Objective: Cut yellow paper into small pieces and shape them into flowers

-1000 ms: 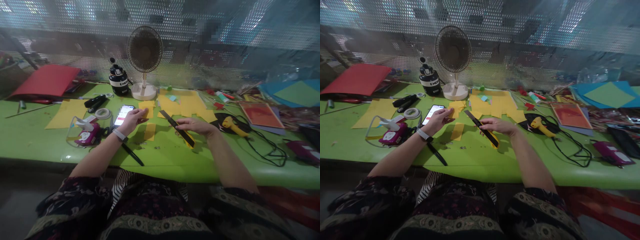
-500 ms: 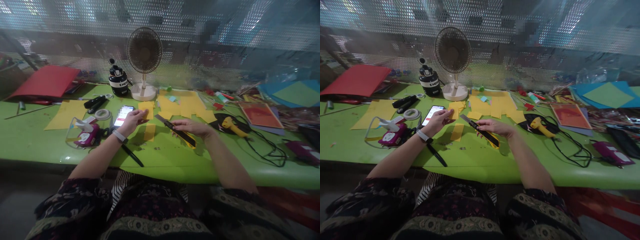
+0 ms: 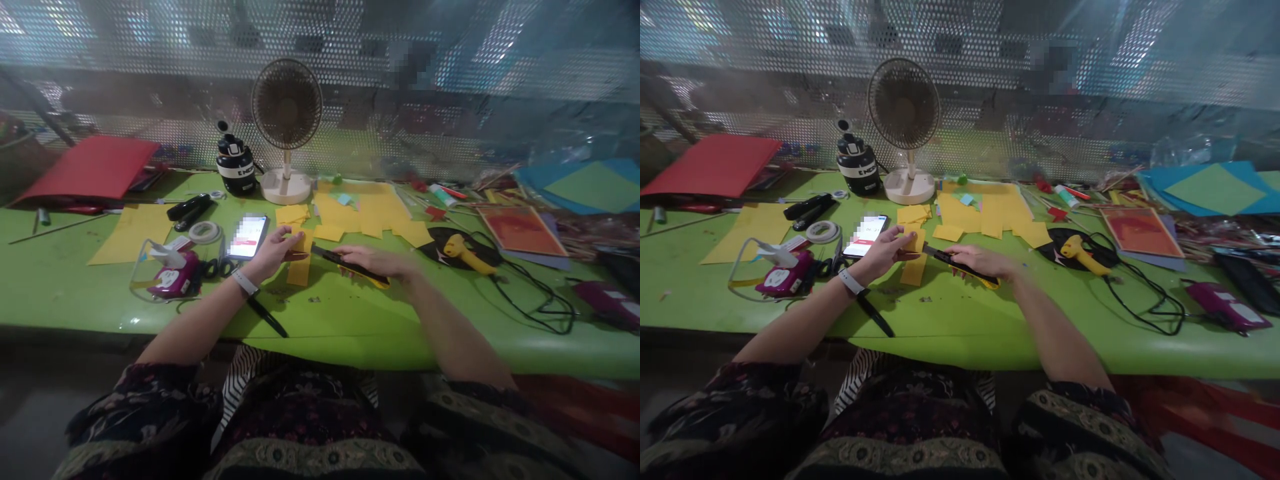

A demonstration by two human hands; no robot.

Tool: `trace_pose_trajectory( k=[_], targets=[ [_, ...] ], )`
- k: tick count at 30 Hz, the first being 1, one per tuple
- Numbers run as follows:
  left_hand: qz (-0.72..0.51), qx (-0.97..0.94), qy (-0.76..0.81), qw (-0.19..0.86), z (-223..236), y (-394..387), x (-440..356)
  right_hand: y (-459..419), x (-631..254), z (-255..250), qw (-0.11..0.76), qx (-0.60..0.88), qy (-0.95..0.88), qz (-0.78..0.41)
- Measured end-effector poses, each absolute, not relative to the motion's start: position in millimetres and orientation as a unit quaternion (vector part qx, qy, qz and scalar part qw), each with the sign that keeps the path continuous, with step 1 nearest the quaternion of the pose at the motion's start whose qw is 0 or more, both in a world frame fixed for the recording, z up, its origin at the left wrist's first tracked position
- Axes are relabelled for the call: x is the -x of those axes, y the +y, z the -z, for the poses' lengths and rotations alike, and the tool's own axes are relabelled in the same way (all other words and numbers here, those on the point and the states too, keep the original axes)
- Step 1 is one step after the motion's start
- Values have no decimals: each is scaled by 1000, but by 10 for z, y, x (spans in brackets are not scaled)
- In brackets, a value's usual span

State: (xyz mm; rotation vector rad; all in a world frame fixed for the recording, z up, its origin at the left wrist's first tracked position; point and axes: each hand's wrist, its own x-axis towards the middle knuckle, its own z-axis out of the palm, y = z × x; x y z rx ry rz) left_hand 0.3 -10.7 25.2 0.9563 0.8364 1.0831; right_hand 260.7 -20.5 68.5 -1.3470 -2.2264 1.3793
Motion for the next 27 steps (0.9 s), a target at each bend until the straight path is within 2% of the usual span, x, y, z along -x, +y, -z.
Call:
trace_pose_trajectory(
  k=[6,11,18,24,27],
  targets=[
    [-435,-458,357,688,-217,-162,-59,-306,-2509,-770,49,468,-802,-367],
    [-431,-455,350,696,-169,-154,-68,-321,-2477,-774,49,457,-836,-299],
    [-433,-448,361,694,-169,-161,-85,-328,-2471,-740,98,447,-838,-296],
    [-470,-413,367,688,-178,-161,-101,-316,-2531,-758,73,446,-850,-270],
    [-479,-401,362,692,-181,-157,-106,-326,-2498,-763,91,447,-856,-243]
  ],
)
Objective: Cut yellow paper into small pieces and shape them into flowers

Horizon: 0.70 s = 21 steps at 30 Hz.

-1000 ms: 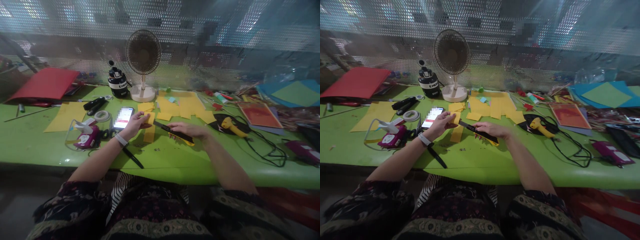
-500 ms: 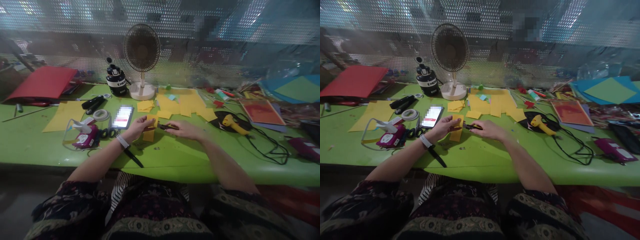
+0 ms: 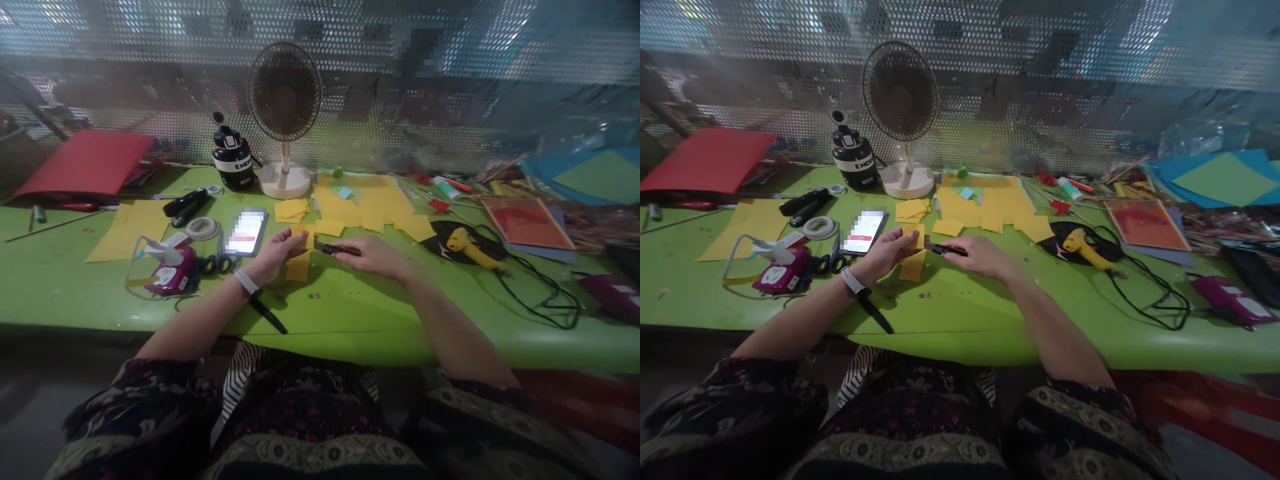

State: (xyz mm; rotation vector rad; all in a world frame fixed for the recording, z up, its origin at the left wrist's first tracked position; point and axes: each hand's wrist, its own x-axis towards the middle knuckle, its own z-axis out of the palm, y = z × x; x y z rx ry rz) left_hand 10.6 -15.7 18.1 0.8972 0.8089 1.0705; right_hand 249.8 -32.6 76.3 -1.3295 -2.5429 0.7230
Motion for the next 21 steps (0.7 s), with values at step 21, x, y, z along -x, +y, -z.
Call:
trace_pose_trajectory(
  k=[21],
  targets=[
    [-461,-390,350,716,-111,-170,-126,-354,-2438,-690,120,434,-857,-251]
  ],
)
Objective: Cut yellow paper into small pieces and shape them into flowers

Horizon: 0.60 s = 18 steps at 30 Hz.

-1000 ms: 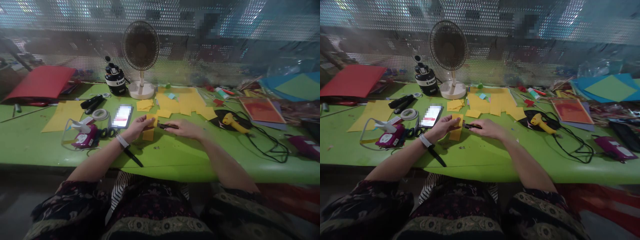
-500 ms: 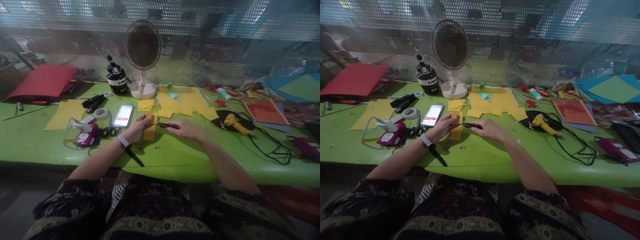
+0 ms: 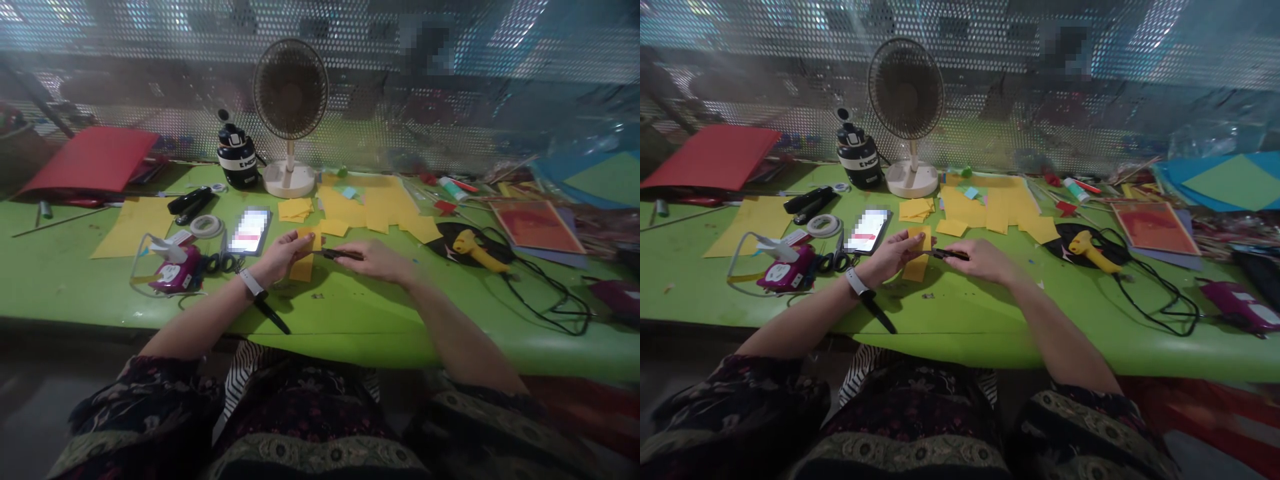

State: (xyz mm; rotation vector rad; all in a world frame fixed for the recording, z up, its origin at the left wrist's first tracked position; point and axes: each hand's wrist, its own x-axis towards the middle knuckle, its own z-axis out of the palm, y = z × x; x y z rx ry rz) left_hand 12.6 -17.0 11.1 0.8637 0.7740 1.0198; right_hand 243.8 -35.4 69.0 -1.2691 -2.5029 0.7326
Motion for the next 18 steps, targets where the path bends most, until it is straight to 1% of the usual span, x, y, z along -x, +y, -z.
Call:
trace_pose_trajectory(
  k=[5,8,10,12,16,18],
  targets=[
    [-444,-392,352,724,-127,-189,-136,-355,-2416,-687,114,429,-857,-261],
    [-444,-403,341,724,-145,-170,-111,-372,-2405,-684,59,401,-861,-306],
    [-463,-399,333,718,-168,-148,-84,-394,-2397,-677,15,355,-870,-341],
    [-471,-384,349,714,-196,-135,-62,-416,-2393,-668,-7,315,-877,-364],
    [-419,-402,415,701,-246,-172,-63,-424,-2403,-676,-43,306,-875,-373],
    [-392,-439,421,690,-261,-211,-82,-405,-2401,-688,-27,342,-869,-356]
  ],
)
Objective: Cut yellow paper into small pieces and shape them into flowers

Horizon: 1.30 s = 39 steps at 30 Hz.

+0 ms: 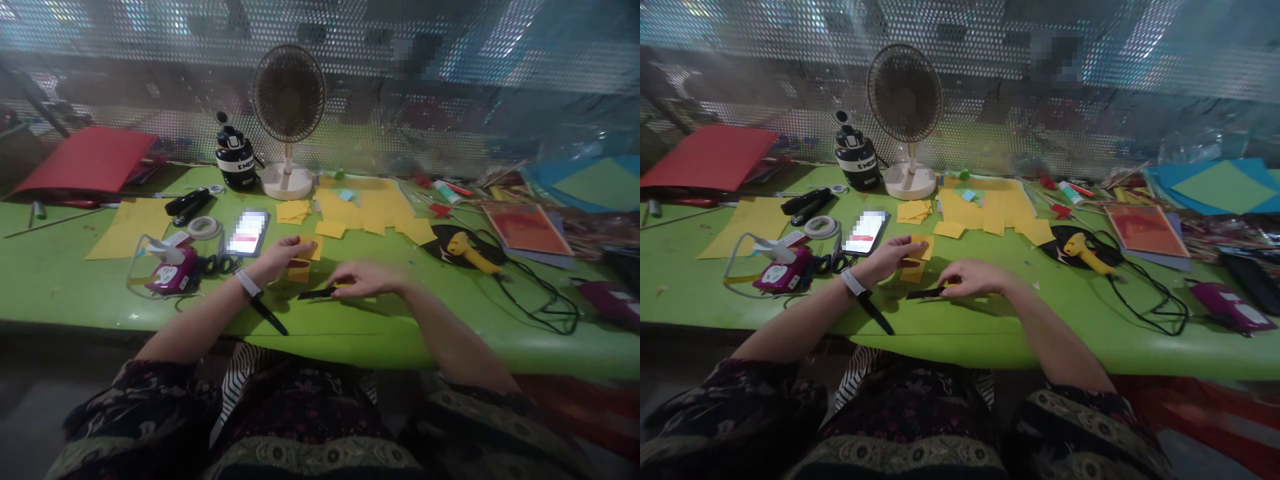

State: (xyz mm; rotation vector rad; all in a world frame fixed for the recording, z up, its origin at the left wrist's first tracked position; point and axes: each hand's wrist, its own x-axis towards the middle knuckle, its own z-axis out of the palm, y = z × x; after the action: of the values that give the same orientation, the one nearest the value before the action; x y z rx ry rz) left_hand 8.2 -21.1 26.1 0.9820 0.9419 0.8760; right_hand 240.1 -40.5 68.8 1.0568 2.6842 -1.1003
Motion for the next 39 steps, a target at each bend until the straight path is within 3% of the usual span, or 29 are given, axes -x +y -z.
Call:
trace_pose_trajectory(
  k=[6,11,13,17,22,27,32,35,39],
  targets=[
    [-355,-512,384,682,-230,-282,-170,-371,-2240,-592,-255,-495,767,320],
    [-356,-521,383,675,-195,-239,-171,-174,-2198,-528,-323,-491,729,351],
    [-390,-512,406,649,-202,-191,-126,45,-2279,-550,-329,-533,699,346],
    [-462,-472,422,620,-223,-79,-14,487,-2434,-559,-238,-621,685,298],
    [-503,-437,430,609,-237,-15,30,450,-2236,-451,-171,-667,722,65],
    [-518,-426,434,602,-240,-21,14,101,-1822,-339,-81,-550,816,157],
    [-509,-434,429,607,-234,-23,28,54,-1699,-242,-71,-534,826,167],
    [-511,-438,435,598,-220,-4,36,91,-1746,-220,-100,-518,824,206],
    [-540,-438,464,549,-233,7,35,118,-1838,-285,-236,-513,752,339]
  ],
)
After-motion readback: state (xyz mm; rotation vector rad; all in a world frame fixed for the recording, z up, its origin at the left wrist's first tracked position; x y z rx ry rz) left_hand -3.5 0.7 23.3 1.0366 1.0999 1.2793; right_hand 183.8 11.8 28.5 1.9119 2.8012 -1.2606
